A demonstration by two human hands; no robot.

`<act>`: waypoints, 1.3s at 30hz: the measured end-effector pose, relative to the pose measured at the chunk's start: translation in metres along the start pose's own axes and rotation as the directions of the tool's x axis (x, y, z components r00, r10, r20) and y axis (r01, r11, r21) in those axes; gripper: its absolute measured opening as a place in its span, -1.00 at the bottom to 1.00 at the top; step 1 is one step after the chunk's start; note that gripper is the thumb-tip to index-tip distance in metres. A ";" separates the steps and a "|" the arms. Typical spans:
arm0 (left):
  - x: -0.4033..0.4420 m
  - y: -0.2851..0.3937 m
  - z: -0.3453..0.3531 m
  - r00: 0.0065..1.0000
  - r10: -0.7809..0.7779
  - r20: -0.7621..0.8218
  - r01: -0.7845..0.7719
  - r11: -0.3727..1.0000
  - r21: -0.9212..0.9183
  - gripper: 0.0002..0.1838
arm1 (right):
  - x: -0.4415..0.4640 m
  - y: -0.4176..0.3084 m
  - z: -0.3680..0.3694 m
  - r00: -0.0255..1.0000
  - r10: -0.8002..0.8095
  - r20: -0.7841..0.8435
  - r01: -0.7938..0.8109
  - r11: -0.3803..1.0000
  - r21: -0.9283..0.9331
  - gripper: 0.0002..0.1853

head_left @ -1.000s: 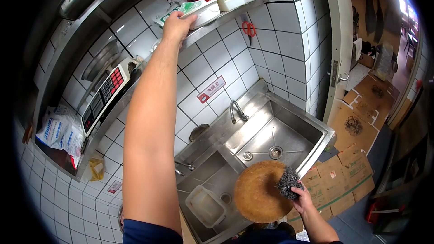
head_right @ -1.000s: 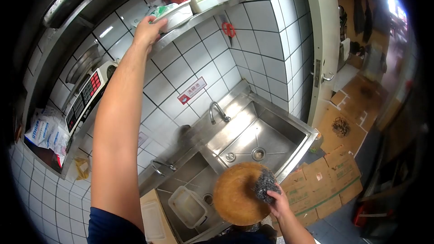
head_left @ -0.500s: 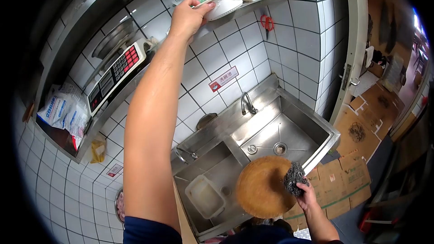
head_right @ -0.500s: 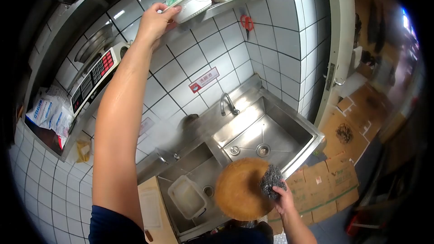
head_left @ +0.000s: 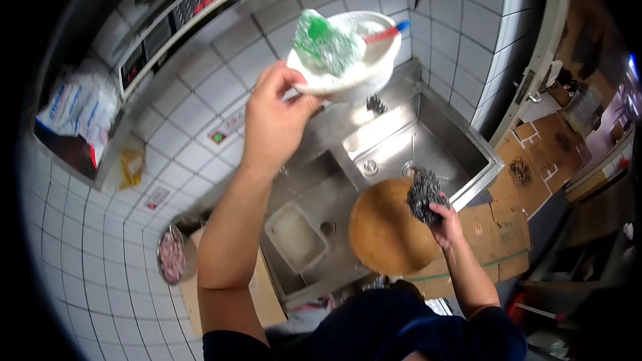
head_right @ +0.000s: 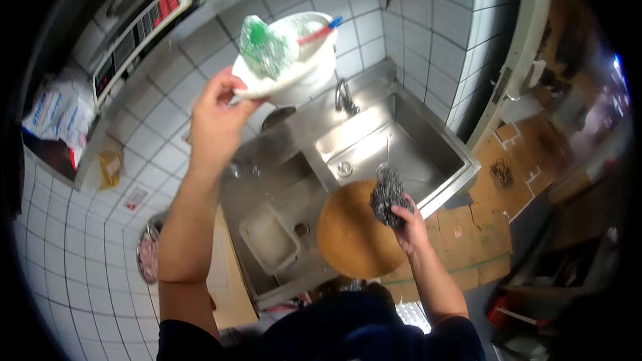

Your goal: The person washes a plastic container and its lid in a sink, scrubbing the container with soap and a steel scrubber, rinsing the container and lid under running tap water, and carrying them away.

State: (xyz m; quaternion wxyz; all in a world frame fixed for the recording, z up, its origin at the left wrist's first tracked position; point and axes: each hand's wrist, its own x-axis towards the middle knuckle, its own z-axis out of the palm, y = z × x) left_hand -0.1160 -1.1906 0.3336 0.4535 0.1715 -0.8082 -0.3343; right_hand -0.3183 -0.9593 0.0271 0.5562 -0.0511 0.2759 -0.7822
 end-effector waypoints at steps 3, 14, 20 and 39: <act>-0.085 -0.031 -0.009 0.994 -0.043 -0.103 0.039 0.998 -0.043 -0.75 | 0.004 0.017 0.011 1.000 0.021 0.007 -0.021 0.996 -0.086 -0.37; -0.447 -0.125 -0.096 0.764 -0.407 -0.501 0.601 0.732 0.321 -0.67 | 0.010 0.144 0.056 0.958 0.286 0.001 -0.275 0.923 -0.271 -0.40; -0.596 -0.142 -0.161 0.679 -0.446 -0.584 0.720 0.560 0.410 -0.70 | 0.016 0.238 0.081 0.915 0.403 -0.029 -0.387 0.852 -0.351 -0.38; -0.754 -0.138 -0.178 0.586 -0.454 -0.671 0.800 0.454 0.391 -0.66 | -0.009 0.377 0.146 0.841 0.535 -0.080 -0.516 0.749 -0.415 -0.50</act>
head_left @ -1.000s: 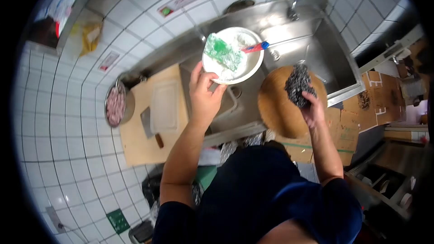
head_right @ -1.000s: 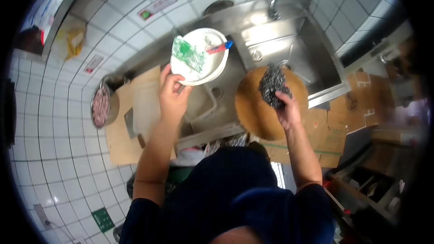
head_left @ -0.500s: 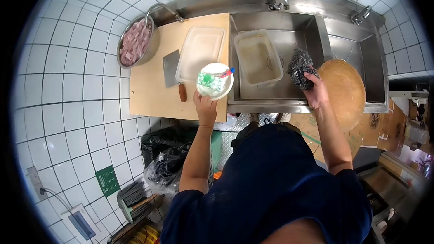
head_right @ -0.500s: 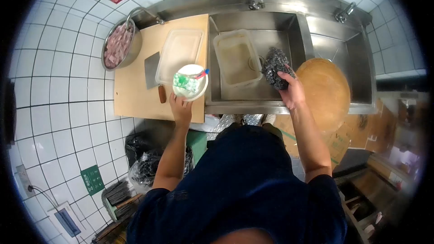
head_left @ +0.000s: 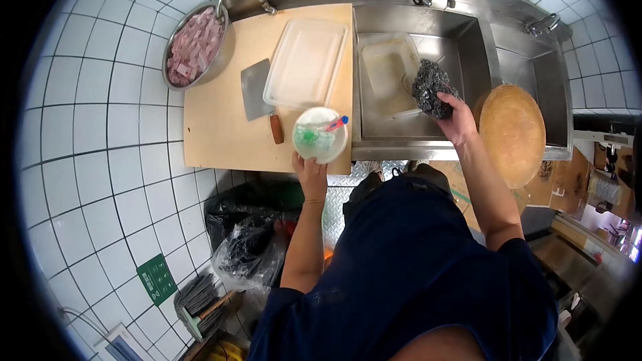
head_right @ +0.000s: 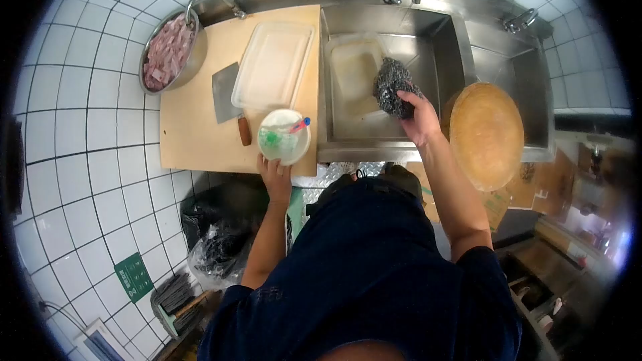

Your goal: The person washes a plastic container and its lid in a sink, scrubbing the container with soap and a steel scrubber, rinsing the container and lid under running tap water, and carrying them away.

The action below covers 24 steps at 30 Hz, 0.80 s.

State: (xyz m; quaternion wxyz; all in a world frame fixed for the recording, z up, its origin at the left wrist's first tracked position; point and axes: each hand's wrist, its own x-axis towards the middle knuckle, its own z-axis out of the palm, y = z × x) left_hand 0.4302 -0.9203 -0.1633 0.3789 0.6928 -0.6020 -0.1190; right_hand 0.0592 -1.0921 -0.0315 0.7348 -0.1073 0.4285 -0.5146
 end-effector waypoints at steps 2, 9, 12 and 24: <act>0.009 -0.002 -0.001 0.999 -0.027 0.037 0.029 0.997 -0.072 -0.64 | 0.006 0.005 0.005 0.999 0.030 -0.040 -0.030 0.999 -0.015 -0.53; 0.042 0.021 -0.049 0.988 0.138 0.071 -0.144 0.986 0.085 -0.30 | 0.014 0.029 0.025 0.999 0.042 0.000 -0.042 0.998 -0.050 -0.54; 0.074 0.031 -0.057 0.975 0.174 0.138 -0.193 0.972 0.136 -0.29 | 0.017 0.045 0.027 0.995 0.097 -0.013 -0.097 0.992 -0.076 -0.55; 0.132 0.021 -0.075 0.853 0.109 0.510 -0.186 0.977 0.104 -0.65 | 0.012 0.056 0.043 0.983 0.157 0.096 -0.149 0.985 -0.087 -0.39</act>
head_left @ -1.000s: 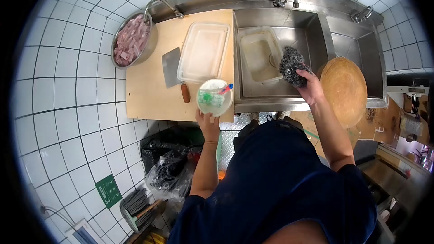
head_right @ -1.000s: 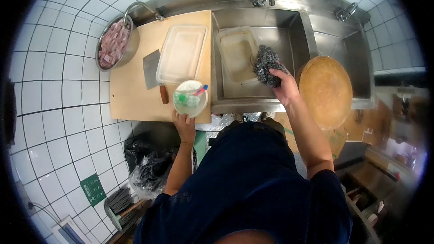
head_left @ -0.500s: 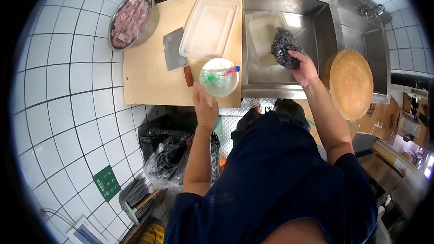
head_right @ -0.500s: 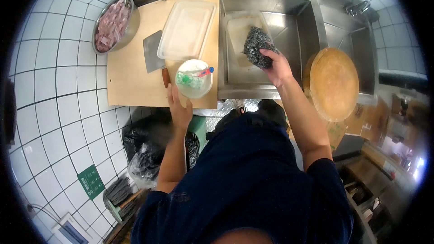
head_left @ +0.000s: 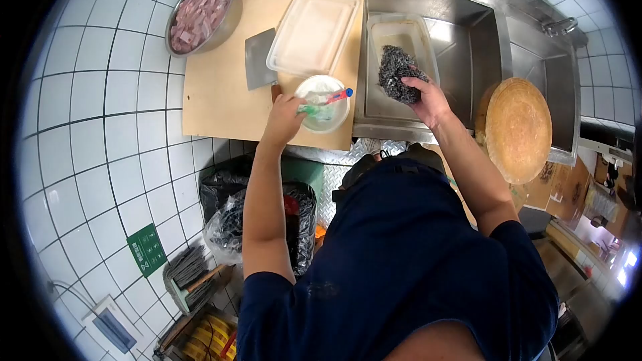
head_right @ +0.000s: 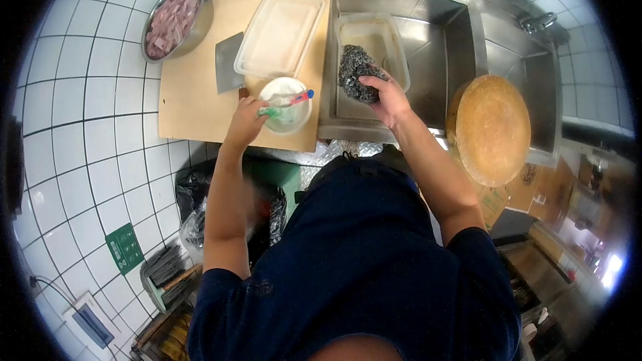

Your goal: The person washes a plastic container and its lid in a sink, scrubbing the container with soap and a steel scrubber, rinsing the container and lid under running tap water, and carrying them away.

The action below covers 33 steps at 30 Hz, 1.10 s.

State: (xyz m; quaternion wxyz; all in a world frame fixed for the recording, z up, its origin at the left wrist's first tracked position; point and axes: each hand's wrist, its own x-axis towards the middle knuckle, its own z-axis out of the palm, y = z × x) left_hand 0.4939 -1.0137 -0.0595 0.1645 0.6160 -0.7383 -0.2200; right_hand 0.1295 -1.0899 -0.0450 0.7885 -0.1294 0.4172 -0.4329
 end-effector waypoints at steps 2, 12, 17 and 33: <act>-0.006 0.007 -0.010 0.999 -0.034 0.033 0.035 0.999 -0.033 -0.72 | 0.001 0.002 -0.003 1.000 0.018 0.019 -0.018 1.000 -0.006 -0.39; -0.036 0.044 0.013 0.947 -0.216 -0.239 0.257 0.953 0.158 -0.85 | 0.010 0.053 0.001 0.984 0.174 -0.026 -0.176 0.974 -0.140 -0.35; -0.038 0.073 0.026 0.911 -0.345 -0.225 0.392 0.894 0.215 -0.85 | 0.020 0.102 -0.004 0.972 0.227 0.054 -0.216 0.962 -0.166 -0.35; -0.029 0.069 0.063 0.850 -0.470 -0.236 0.474 0.879 -0.043 -0.68 | 0.027 0.117 -0.018 0.948 0.317 -0.010 -0.317 0.945 -0.074 -0.21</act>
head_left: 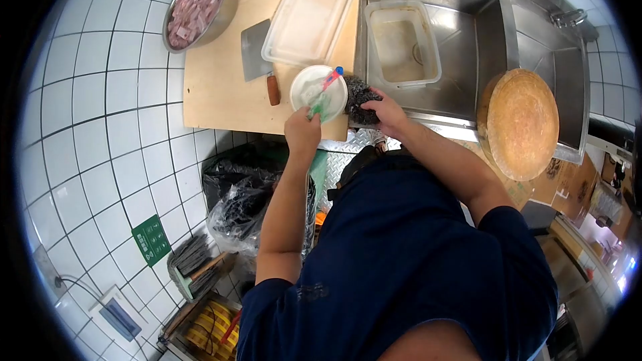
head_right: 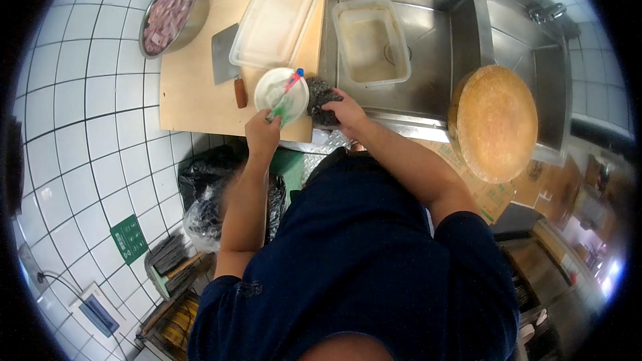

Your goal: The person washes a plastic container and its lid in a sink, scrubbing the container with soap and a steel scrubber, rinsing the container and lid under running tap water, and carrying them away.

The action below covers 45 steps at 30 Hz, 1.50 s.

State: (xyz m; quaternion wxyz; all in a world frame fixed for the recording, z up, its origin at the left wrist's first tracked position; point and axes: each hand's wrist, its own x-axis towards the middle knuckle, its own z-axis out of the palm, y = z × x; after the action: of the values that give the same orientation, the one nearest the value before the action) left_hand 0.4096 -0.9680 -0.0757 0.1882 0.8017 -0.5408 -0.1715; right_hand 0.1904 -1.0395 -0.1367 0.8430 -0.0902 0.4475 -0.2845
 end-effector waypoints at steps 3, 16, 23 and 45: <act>0.003 -0.006 0.010 0.992 -0.125 0.033 0.128 0.975 -0.181 -0.65 | 0.009 0.001 -0.007 0.999 -0.030 0.025 0.031 0.999 -0.029 -0.21; -0.001 -0.012 0.026 0.922 -0.350 0.168 0.383 0.747 -0.543 -0.66 | 0.006 -0.012 -0.005 0.998 0.015 0.061 -0.013 0.999 -0.038 -0.21; -0.004 -0.012 0.028 0.887 -0.387 0.251 0.439 0.541 -0.718 -0.68 | 0.016 -0.008 -0.014 0.994 0.028 0.104 -0.029 1.000 0.004 -0.20; -0.037 0.044 0.024 0.977 0.089 -0.195 -0.141 0.951 -0.274 -0.73 | 0.021 -0.003 -0.020 0.994 0.026 0.109 -0.033 0.997 0.064 -0.20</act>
State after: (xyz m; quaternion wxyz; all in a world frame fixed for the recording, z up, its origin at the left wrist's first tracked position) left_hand 0.3496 -0.9519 -0.0721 0.3602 0.7452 -0.5369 -0.1634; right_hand 0.1825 -1.0521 -0.1619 0.8725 -0.0713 0.3931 -0.2813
